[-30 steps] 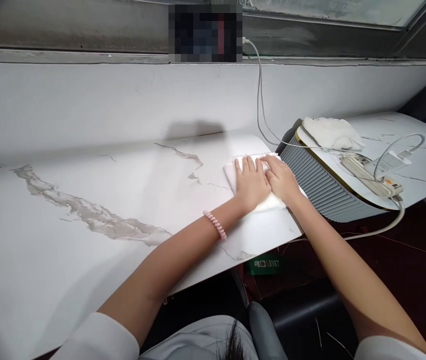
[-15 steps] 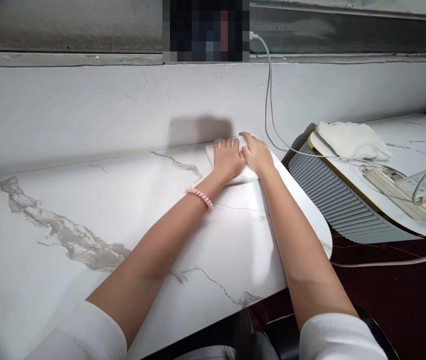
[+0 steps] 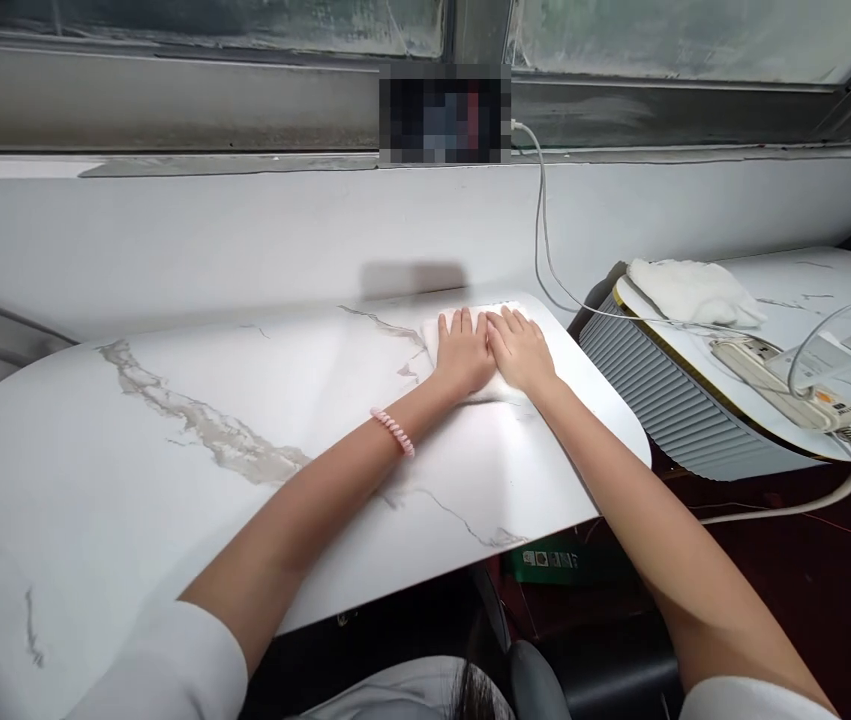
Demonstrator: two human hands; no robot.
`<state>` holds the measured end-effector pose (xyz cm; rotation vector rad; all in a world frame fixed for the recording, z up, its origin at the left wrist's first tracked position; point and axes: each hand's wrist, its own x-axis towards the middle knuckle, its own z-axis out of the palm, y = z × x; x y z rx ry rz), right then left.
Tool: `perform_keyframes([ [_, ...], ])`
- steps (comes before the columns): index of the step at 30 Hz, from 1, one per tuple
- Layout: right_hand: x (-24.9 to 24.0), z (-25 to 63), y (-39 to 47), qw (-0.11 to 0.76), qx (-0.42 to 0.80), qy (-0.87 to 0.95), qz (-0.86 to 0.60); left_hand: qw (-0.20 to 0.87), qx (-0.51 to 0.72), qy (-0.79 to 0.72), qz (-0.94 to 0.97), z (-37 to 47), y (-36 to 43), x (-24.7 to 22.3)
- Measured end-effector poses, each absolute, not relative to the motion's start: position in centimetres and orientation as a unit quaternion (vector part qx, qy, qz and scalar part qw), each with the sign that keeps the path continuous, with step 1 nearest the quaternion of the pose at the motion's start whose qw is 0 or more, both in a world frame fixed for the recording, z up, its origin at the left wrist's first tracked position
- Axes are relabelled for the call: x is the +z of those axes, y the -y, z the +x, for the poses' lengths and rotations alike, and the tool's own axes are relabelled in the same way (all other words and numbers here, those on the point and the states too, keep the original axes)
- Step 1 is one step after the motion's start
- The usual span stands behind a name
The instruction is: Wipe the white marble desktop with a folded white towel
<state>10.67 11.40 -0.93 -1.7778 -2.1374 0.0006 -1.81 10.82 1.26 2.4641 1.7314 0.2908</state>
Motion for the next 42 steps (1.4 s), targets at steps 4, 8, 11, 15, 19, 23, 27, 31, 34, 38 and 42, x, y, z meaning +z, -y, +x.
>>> perform_keyframes([
  [4,-1.0,8.3,-5.4,0.166,-0.032,0.741,-0.650,0.064,0.085,-0.536,0.838,-4.3,-6.0,1.3],
  [8,-1.1,5.7,0.7,0.139,-0.033,0.741,-0.656,0.057,0.064,-0.519,0.850,-6.9,-0.6,1.2],
  [11,-1.0,4.1,4.3,0.145,-0.029,0.749,-0.646,0.047,0.048,-0.517,0.853,-8.6,2.7,1.2],
  [15,-0.9,2.5,6.8,0.153,-0.033,0.753,-0.639,0.043,0.034,-0.516,0.855,-10.1,4.9,1.4],
  [19,-0.8,1.9,6.9,0.153,-0.036,0.755,-0.637,0.042,0.030,-0.522,0.851,-10.8,5.3,1.6],
  [23,-0.8,2.0,6.4,0.154,-0.034,0.753,-0.639,0.035,0.031,-0.524,0.851,-10.6,5.2,1.5],
  [27,-0.4,1.8,5.8,0.138,-0.029,0.752,-0.644,0.035,0.036,-0.527,0.848,-10.5,4.6,1.4],
  [31,-0.2,1.5,4.5,0.145,-0.032,0.748,-0.646,0.039,0.042,-0.531,0.846,-10.8,3.3,1.5],
  [34,-0.3,1.4,3.5,0.158,-0.037,0.745,-0.647,0.045,0.042,-0.530,0.846,-10.9,2.2,1.6],
  [38,-0.6,1.5,2.1,0.158,-0.040,0.743,-0.649,0.054,0.040,-0.529,0.846,-10.9,0.9,1.6],
  [42,-0.7,1.4,-1.1,0.163,-0.038,0.750,-0.640,0.057,0.051,-0.545,0.835,-10.9,-2.0,1.4],
])
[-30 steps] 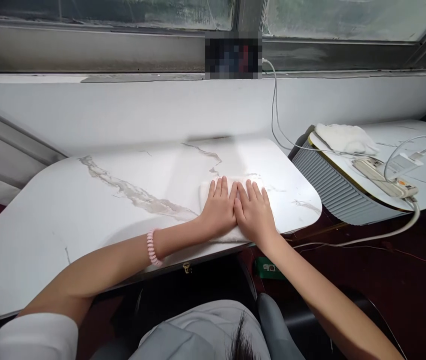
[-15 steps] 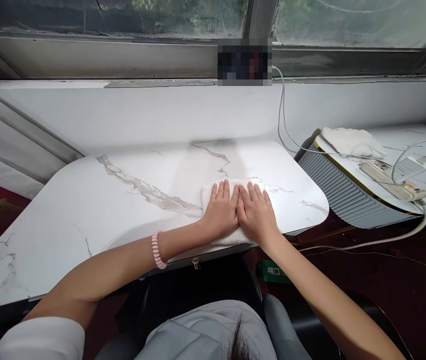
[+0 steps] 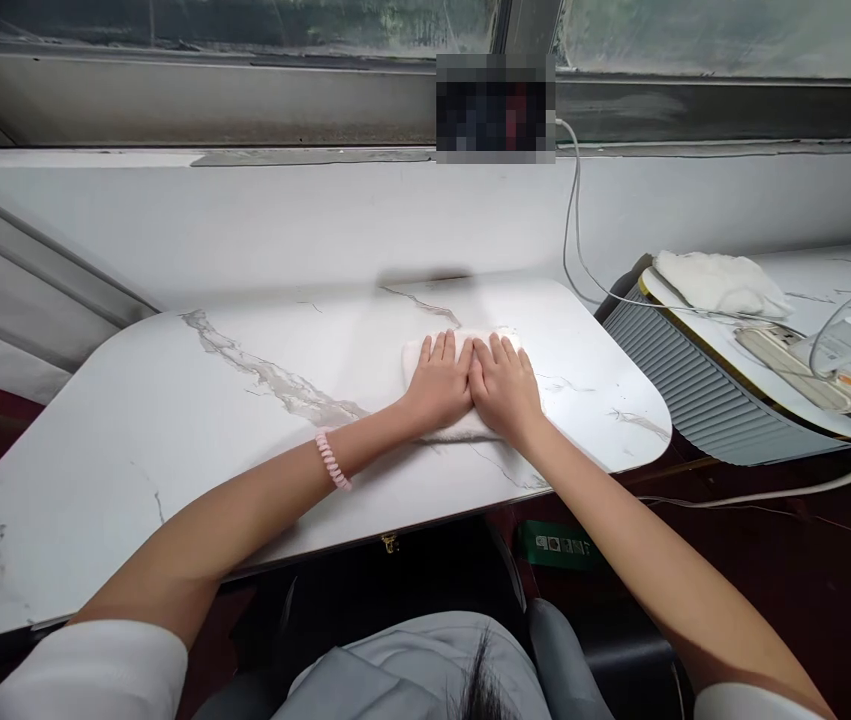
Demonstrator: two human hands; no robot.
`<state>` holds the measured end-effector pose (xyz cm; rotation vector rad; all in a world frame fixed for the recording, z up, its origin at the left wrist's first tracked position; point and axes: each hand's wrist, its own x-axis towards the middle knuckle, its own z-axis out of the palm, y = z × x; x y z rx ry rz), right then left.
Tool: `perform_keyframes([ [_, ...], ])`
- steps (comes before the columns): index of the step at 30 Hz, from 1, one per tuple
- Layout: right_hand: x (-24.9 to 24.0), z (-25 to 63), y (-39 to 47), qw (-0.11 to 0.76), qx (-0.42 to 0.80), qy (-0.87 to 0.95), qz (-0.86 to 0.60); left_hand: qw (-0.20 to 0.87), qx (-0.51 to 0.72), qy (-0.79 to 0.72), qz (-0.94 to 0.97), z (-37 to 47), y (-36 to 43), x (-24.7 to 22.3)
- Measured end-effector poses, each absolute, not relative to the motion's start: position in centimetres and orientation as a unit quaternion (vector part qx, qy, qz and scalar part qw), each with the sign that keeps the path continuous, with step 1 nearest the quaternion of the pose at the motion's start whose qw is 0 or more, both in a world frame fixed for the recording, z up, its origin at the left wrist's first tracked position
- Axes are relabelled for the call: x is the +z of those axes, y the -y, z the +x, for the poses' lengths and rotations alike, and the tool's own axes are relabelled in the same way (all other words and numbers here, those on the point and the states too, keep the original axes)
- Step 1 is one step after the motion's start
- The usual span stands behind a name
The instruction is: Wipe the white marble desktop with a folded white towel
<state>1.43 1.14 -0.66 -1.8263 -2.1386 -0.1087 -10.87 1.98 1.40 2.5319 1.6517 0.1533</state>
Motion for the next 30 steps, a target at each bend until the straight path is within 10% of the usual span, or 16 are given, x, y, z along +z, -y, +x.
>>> perform_keyframes([
  [16,-0.1,-3.1,-17.0,0.195,0.004,0.762,-0.618,0.001,0.112,-0.592,0.798,-14.4,-16.1,0.7],
  [30,1.4,-6.0,-1.9,0.083,0.035,0.794,-0.602,0.046,0.078,-0.592,0.801,-18.2,-2.0,0.7],
])
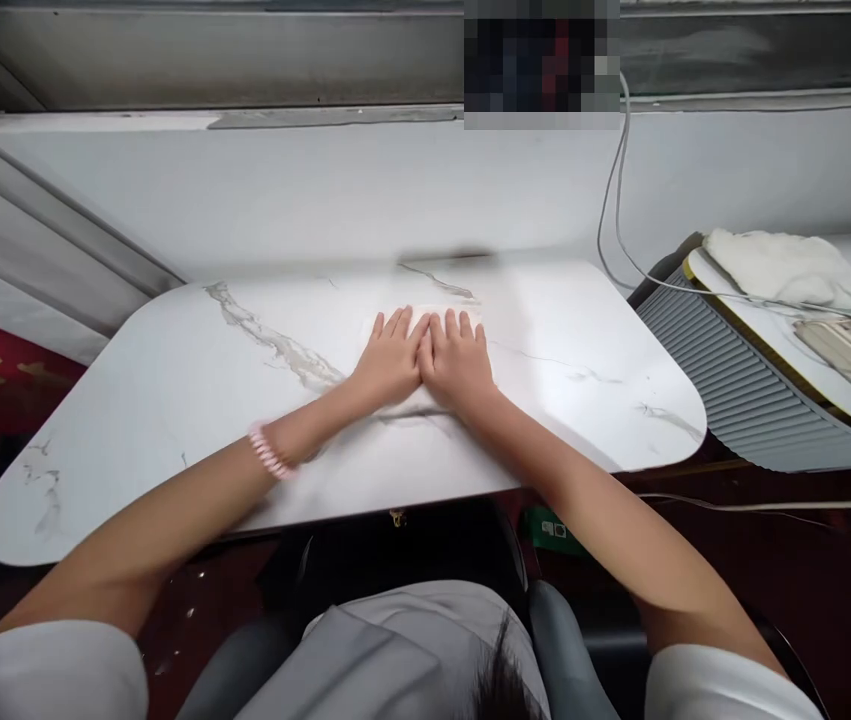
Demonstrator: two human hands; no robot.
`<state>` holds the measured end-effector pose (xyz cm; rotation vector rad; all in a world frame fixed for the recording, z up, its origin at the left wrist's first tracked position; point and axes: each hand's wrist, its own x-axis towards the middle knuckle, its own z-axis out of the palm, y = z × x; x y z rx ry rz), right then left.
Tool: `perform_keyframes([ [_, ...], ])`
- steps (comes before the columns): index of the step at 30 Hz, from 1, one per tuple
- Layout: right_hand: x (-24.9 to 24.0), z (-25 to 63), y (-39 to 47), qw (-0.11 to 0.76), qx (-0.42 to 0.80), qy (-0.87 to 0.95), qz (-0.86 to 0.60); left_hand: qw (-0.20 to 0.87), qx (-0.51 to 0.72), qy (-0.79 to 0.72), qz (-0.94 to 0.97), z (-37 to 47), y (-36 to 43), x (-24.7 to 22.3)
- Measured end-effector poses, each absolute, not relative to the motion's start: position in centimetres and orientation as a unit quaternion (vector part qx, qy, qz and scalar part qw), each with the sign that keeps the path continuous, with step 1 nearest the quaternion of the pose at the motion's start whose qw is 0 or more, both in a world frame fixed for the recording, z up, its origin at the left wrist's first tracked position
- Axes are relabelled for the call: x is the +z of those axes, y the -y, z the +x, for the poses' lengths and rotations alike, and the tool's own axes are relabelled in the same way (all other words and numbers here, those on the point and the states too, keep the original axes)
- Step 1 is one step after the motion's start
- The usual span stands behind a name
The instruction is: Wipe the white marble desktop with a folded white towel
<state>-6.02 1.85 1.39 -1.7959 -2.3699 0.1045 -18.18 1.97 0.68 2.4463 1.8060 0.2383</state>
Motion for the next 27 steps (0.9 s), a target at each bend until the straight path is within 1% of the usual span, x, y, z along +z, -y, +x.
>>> perform_keyframes([
  [3,1.7,-6.1,3.9,0.068,0.033,0.828,-0.555,0.033,0.076,-0.599,0.796,-19.1,4.2,0.6],
  [6,1.7,-6.6,8.3,0.070,0.033,0.836,-0.543,0.023,0.074,-0.585,0.807,-20.2,8.8,0.8],
  [11,1.6,-8.2,11.1,0.073,0.057,0.837,-0.539,0.031,0.070,-0.570,0.818,-22.4,11.5,1.0],
  [13,1.9,-8.5,10.9,0.060,0.081,0.841,-0.532,0.040,0.071,-0.574,0.815,-23.1,11.5,1.1],
  [16,2.7,-8.7,9.7,0.018,0.131,0.841,-0.525,0.050,0.072,-0.581,0.809,-23.6,10.9,1.1],
  [20,3.4,-9.4,7.3,-0.023,0.166,0.833,-0.528,0.066,0.063,-0.592,0.801,-23.9,8.6,1.3],
  [23,2.9,-10.4,4.2,-0.005,0.165,0.823,-0.544,0.073,0.056,-0.593,0.800,-24.6,5.3,1.4],
  [27,1.3,-11.7,-1.9,0.087,0.151,0.833,-0.525,0.057,0.061,-0.618,0.782,-25.8,-0.1,1.4],
])
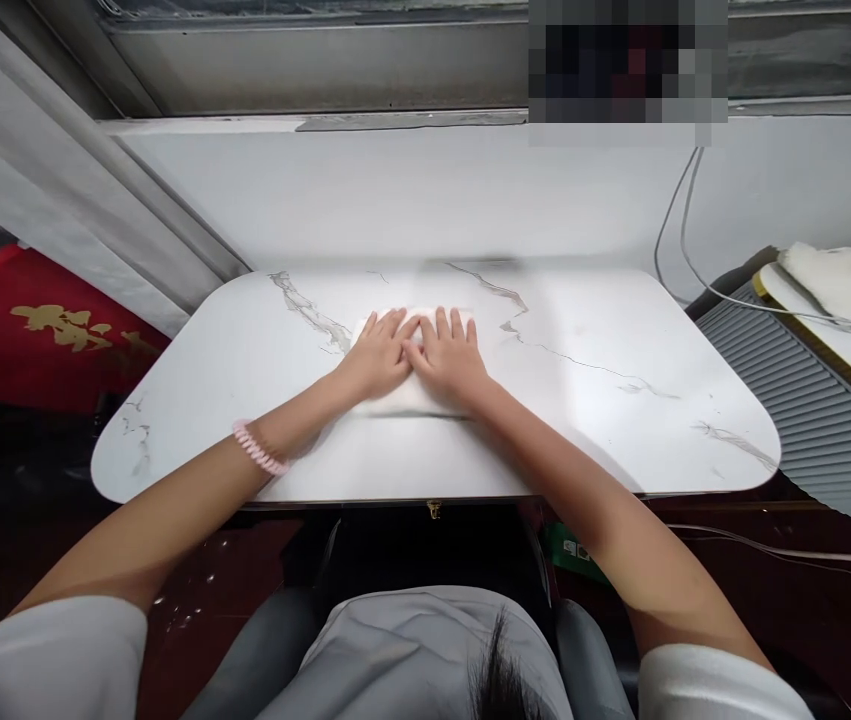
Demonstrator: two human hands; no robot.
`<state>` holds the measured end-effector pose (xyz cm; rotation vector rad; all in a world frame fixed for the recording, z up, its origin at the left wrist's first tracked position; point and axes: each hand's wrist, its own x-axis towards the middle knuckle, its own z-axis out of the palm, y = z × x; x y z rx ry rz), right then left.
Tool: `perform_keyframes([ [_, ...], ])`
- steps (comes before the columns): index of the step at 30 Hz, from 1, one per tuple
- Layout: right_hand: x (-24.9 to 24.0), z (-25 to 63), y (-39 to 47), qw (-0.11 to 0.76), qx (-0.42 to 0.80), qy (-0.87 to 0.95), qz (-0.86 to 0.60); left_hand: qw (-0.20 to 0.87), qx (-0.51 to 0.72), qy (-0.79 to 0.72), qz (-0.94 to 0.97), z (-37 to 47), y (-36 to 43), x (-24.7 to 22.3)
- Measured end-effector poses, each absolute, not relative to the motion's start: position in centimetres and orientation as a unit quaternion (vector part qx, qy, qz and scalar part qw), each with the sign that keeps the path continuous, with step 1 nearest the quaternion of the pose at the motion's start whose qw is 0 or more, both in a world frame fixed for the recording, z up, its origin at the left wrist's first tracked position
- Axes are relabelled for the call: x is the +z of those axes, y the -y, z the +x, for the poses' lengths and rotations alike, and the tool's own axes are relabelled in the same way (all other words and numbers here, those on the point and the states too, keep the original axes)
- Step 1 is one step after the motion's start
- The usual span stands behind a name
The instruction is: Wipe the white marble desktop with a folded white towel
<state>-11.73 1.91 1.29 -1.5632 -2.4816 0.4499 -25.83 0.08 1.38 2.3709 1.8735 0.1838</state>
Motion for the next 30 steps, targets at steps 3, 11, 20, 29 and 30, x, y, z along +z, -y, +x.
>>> perform_keyframes([
  [3,0.3,-12.5,-6.4,0.143,0.141,0.837,-0.509,0.037,0.086,-0.632,0.769,-26.5,-3.8,1.2],
  [11,-0.1,-14.4,-12.8,0.168,0.115,0.835,-0.511,0.006,0.114,-0.636,0.763,-27.8,-10.3,0.7],
  [20,-0.2,-16.2,-15.6,0.199,0.082,0.833,-0.510,-0.019,0.110,-0.634,0.765,-29.4,-13.3,0.4],
  [29,-0.1,-15.9,-15.2,0.170,0.089,0.844,-0.500,0.001,0.099,-0.655,0.749,-29.2,-12.3,0.6],
  [30,-0.2,-15.9,-15.0,0.168,0.089,0.845,-0.500,0.002,0.099,-0.655,0.749,-29.2,-12.2,0.6],
])
